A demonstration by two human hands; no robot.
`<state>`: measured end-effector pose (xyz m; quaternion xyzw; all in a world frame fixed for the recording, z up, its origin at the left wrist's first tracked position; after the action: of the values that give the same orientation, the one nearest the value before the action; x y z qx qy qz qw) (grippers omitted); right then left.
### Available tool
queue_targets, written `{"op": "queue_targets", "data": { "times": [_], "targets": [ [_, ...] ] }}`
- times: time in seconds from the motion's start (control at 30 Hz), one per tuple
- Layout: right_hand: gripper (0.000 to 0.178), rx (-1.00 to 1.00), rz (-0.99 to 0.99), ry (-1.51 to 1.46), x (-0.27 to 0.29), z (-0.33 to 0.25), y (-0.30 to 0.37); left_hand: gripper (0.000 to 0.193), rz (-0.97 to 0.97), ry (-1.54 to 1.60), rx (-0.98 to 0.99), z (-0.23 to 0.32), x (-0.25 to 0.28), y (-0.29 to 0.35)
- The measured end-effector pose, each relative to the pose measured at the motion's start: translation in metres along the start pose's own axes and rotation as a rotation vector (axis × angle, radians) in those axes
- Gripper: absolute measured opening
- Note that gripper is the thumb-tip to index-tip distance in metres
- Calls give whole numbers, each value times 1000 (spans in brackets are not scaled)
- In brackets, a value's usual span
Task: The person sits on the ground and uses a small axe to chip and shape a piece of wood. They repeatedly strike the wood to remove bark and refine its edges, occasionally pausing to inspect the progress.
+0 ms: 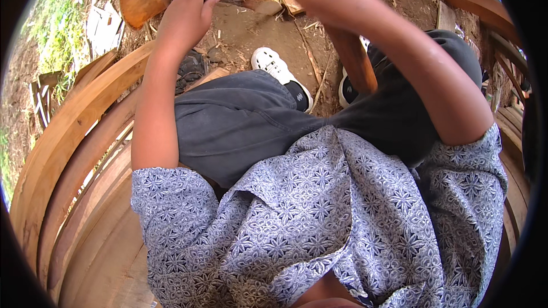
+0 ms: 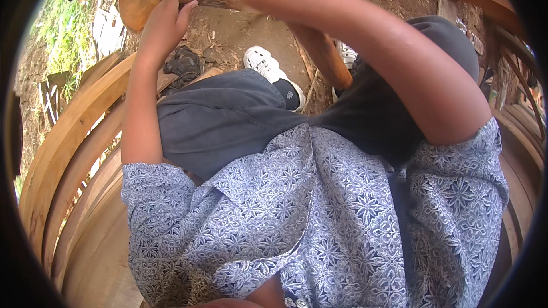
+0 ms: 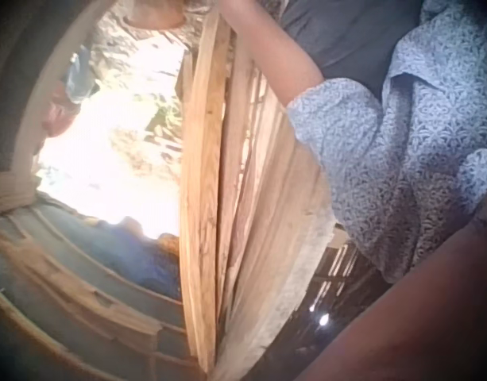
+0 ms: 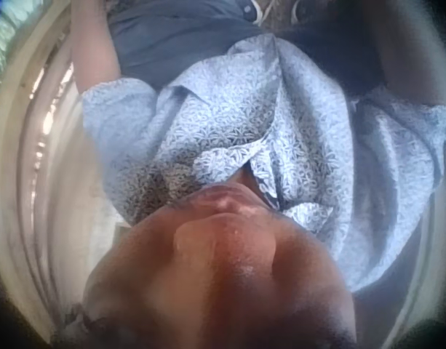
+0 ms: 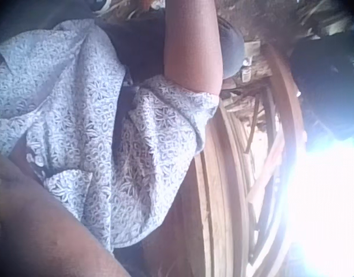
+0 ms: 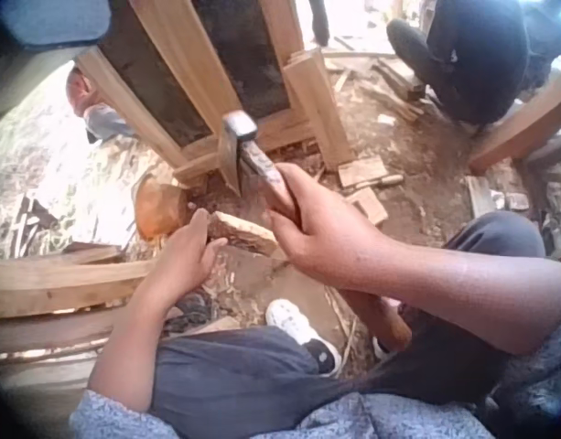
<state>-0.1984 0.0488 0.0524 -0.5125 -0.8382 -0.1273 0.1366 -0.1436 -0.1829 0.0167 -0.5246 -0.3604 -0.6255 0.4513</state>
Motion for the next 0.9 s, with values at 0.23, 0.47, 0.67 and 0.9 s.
{"op": "queue_targets", "data": {
  "times": [0.23,0.47,0.67,0.9],
  "targets": [
    [33,-140,-214,-75,3,-2,-2,35,-7,47,63,-7,2,4],
    [36,-187,-252,-15,-27,19,-6,40,47,-5,-49,-1,-2,-3],
    [31,-18,-89,-50,-1,-14,-8,39,-74,24,122,5,4,-1],
    [35,-113,-175,110,-25,28,-9,35,74,-14,-48,0,0,-6]
  ]
}}
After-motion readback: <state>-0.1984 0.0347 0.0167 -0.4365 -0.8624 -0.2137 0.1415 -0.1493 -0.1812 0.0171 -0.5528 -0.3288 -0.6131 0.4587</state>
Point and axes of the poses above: each hand's wrist, its own y-axis away from the middle knuckle, its own x-axis out of the back of the hand, z = x × y, the point moved 5 cm from there along -y, towards the middle knuckle, and after that the axes turned 14 degrees about -x, right-handed, at the moved point
